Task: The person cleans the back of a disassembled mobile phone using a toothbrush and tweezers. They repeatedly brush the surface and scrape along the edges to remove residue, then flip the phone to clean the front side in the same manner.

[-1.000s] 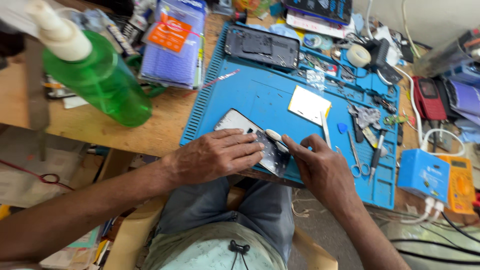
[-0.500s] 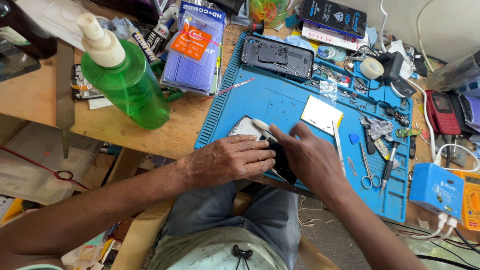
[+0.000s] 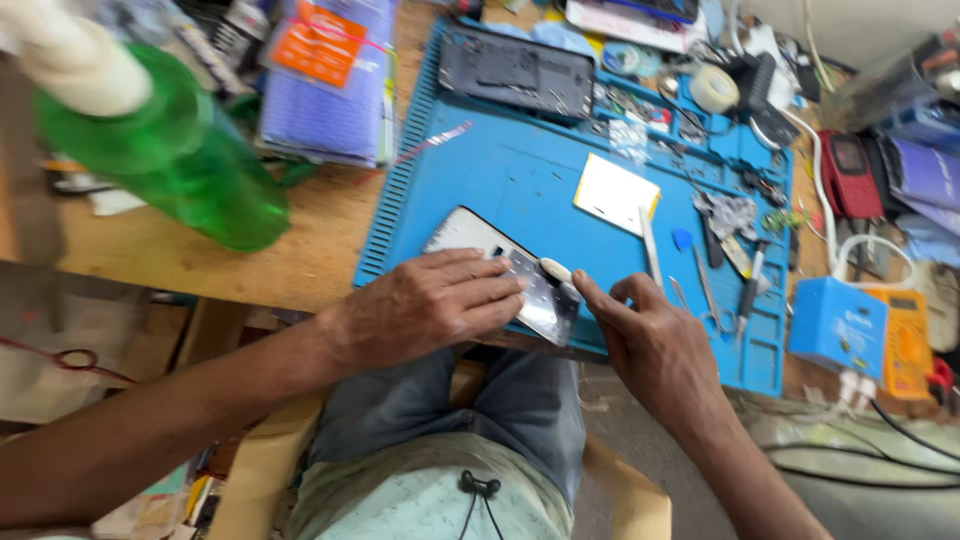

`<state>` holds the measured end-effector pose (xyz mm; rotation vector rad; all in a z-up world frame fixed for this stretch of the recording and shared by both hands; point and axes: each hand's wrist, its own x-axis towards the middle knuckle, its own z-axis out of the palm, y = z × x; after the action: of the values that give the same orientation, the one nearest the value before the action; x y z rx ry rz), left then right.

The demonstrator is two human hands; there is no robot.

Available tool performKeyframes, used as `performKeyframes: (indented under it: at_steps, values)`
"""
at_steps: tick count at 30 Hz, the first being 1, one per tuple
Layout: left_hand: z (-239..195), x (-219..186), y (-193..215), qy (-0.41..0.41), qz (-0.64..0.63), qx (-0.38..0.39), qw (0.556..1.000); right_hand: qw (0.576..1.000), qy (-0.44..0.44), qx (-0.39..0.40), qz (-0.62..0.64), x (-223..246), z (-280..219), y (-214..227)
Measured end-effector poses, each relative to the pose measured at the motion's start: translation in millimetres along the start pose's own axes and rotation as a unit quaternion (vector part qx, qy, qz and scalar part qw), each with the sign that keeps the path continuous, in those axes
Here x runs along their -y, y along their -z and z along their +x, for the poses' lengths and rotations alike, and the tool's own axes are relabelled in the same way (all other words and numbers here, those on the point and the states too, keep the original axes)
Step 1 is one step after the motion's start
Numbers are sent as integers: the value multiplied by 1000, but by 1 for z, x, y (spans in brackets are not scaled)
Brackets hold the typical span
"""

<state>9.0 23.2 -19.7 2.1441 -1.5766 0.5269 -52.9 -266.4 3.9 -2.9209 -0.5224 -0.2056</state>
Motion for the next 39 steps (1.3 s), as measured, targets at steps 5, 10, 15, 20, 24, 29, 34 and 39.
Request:
performKeyframes:
  at_steps: [5, 10, 15, 20, 24, 29, 34, 39]
  values:
    - [-1, 2, 6, -3, -11, -16, 1000, 999, 49, -7, 19, 34, 64, -5]
    - [-2, 0, 5, 4, -12, -13, 1000, 997, 64, -20, 47, 53, 94, 2]
    - [-2, 0, 5, -5, 2, -29, 1000, 988, 22, -67, 139, 50, 93, 9]
    - [-1, 0, 5, -4, -1, -23, 1000, 993, 42, -33, 108, 51, 95, 1]
    - [-2, 0, 4, 5, -1, -18, 1000, 990, 63, -40, 122, 50, 100, -4]
    - [-2, 1, 3, -1, -13, -20, 1000, 990, 46, -42, 129, 45, 96, -8]
    - [-3, 1, 3, -5, -10, -16, 1000, 989, 49, -38, 136, 44, 94, -10]
    - [-3, 1, 2, -3, 0, -13, 1000, 989, 50, -24, 135, 44, 89, -6]
